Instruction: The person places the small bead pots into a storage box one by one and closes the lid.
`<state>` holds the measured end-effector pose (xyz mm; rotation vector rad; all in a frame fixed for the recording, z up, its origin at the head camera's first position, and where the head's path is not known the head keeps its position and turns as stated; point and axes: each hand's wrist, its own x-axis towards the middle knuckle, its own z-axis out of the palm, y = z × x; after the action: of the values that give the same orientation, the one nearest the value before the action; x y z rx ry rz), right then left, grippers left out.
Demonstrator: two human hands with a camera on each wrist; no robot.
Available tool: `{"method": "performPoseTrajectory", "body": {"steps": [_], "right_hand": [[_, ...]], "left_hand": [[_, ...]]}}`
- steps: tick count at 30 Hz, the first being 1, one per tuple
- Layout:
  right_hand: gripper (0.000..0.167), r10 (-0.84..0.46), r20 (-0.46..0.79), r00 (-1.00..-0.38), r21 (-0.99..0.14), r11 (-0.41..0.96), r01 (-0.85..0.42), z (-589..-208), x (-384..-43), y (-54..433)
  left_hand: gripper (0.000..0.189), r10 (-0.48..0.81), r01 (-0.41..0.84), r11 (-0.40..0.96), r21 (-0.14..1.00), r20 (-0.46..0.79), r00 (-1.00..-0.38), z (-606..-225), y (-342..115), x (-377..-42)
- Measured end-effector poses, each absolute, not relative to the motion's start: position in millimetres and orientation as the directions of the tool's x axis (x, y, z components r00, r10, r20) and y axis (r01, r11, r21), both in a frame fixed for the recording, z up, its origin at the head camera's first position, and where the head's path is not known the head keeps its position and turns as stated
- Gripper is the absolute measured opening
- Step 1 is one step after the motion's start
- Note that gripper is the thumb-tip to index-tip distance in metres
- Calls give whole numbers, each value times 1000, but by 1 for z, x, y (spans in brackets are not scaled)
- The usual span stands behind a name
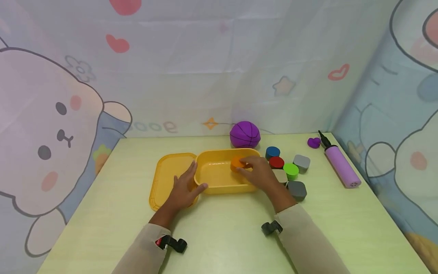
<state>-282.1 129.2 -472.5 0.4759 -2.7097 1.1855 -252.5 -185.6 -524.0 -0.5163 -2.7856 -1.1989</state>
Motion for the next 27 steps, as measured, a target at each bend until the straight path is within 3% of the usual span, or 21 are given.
{"method": "performPoseTrajectory", "body": {"steps": [6,27], "right_hand": [[36,-272,133,-953,-682,672,-287,-468,-293,114],[26,-284,149,-947,-732,612,-299,-475,-309,56]], "left_hand": [[92,278,324,626,710,185,-943,-517,-186,-250],[92,276,324,635,702,186,-943,-517,-186,-250]]}}
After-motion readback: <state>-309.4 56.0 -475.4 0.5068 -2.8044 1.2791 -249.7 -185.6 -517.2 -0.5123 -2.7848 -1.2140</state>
